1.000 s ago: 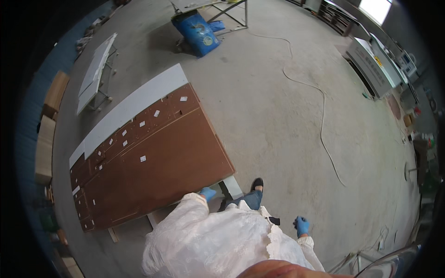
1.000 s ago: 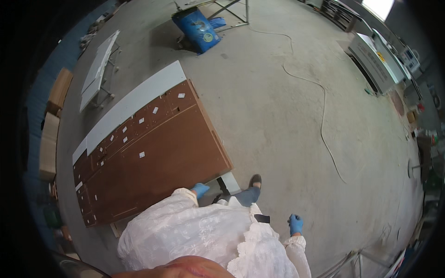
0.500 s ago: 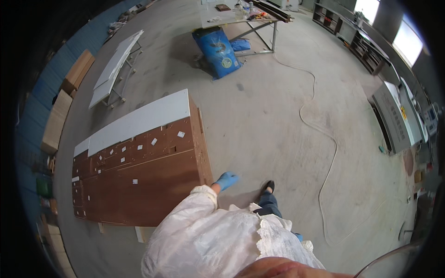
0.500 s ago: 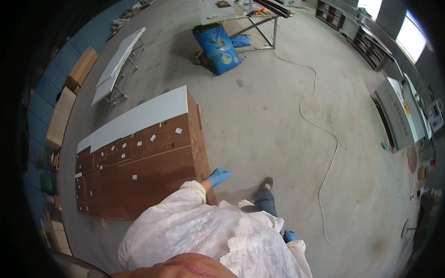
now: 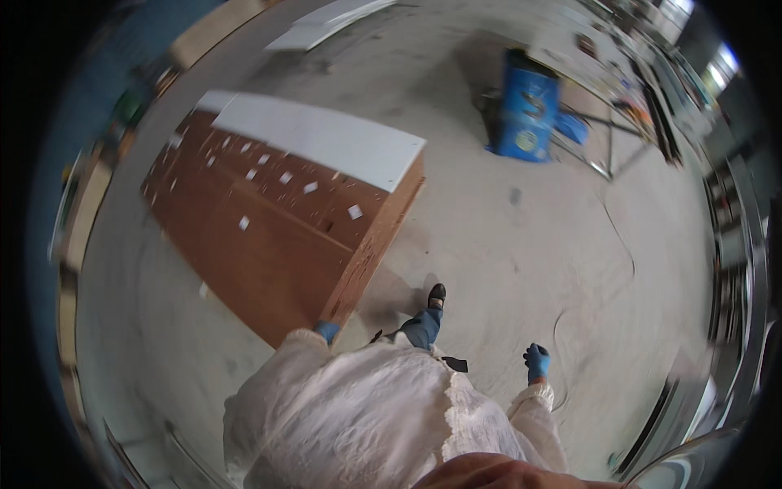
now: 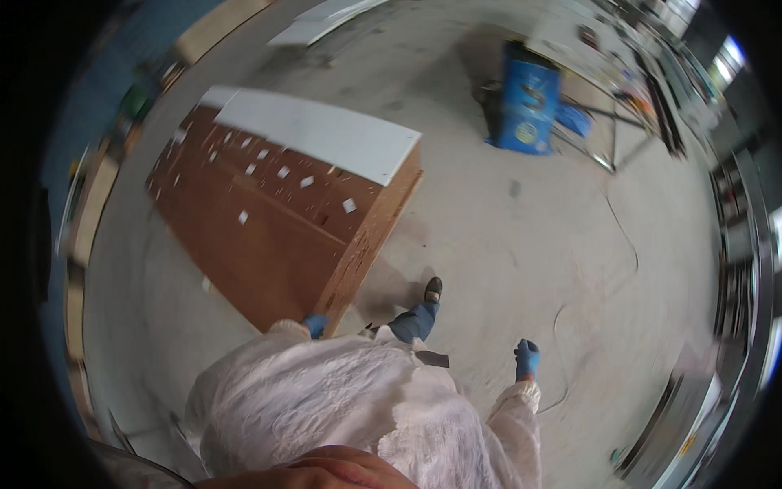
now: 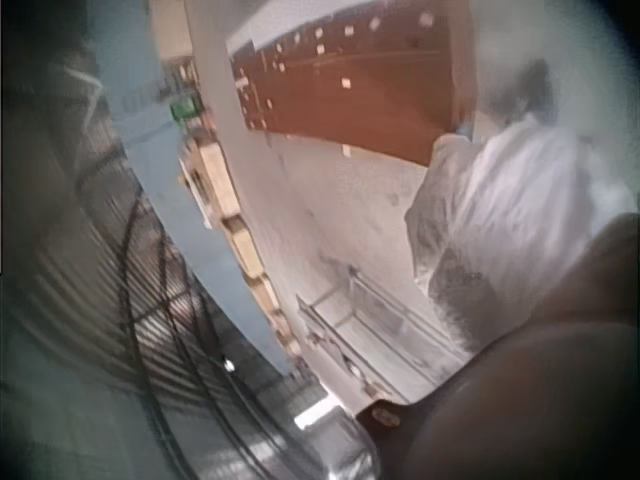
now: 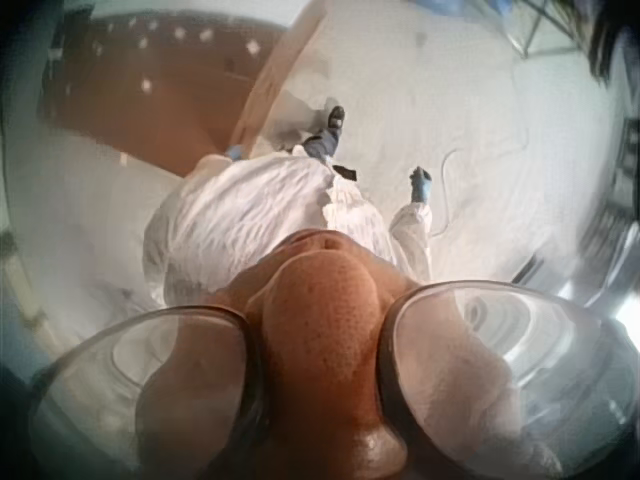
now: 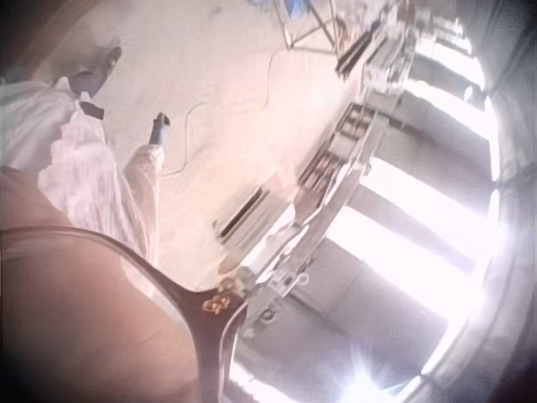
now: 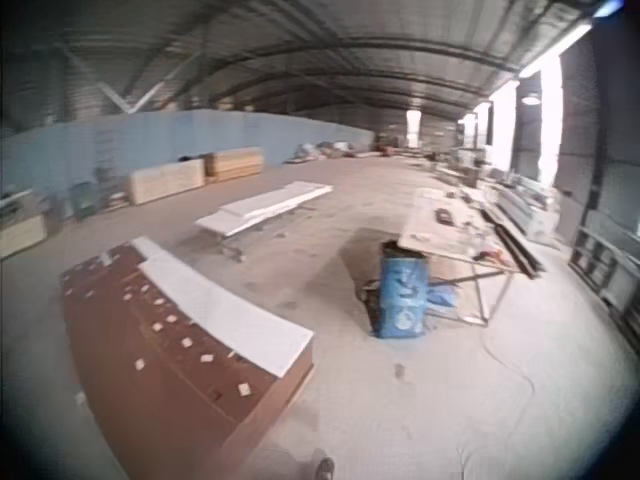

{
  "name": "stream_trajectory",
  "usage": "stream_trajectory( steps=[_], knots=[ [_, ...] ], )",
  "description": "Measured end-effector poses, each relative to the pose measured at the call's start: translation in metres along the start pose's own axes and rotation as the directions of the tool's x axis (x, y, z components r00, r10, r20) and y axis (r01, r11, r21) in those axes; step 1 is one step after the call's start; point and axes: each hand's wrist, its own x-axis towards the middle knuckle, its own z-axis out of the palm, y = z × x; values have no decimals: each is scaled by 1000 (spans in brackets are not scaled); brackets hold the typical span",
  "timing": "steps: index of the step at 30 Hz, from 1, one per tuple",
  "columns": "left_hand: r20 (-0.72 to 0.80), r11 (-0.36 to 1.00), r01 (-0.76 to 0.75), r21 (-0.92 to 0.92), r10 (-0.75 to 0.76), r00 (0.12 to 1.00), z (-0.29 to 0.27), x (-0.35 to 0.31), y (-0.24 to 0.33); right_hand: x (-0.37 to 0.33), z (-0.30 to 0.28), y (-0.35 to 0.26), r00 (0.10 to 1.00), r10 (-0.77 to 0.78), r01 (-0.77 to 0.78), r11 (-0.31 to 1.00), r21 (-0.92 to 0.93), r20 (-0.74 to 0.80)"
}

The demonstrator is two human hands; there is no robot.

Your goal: The person applies adhesive to white rectangular panels and wipes them with a cloth. They then place the panels onto a large brown board and arrange smaller brown pieces. The person also wipes a small white square piece with holes using a cloth and liquid from a bottle.

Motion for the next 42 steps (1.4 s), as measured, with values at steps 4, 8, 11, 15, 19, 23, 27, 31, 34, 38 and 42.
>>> stream_trajectory(
  steps=[4, 8, 11, 15, 19, 23, 27, 31, 34, 38, 42],
  knots=[
    [-114, 967, -180, 178, 202, 973, 43, 19, 109, 81, 35, -55, 984, 143, -146, 989, 21, 104],
    [-36, 846, -524, 102, 529, 848, 69, 23, 282, 159, 55, -36, 807, -49, 528, 506, -682, 588],
    [-28, 738, -591, 327, 633, 774, 84, 31, 434, 212, 64, -49, 827, 78, 454, 492, -743, 557],
    [-82, 626, -703, 337, 764, 640, 109, 68, 594, 301, 99, -145, 876, 257, 67, 773, -631, 407],
    [17, 606, -676, 419, 740, 673, 118, 113, 688, 402, 142, -259, 862, 302, -17, 820, -573, 406],
    [-262, 873, -426, 238, 480, 837, 100, 117, 719, 525, 190, -382, 830, 324, -9, 821, -571, 454],
    [-191, 963, -258, 76, 268, 944, 75, 125, 741, 656, 268, -519, 861, 288, 50, 772, -633, 419],
    [-166, 891, -166, -422, 104, 981, 72, 139, 744, 765, 384, -649, 806, 92, 234, 858, -458, 585],
    [0, 712, 89, -696, -123, 992, 66, 165, 767, 825, 473, -722, 764, -114, 321, 921, -221, 635],
    [21, 739, 172, -652, -209, 978, 26, 232, 877, 874, 571, -778, 680, -243, 420, 903, -95, 692],
    [-31, 754, 154, -639, -226, 974, -42, 297, 1041, 883, 629, -829, 729, -120, 599, 587, -544, 673]
  ],
)
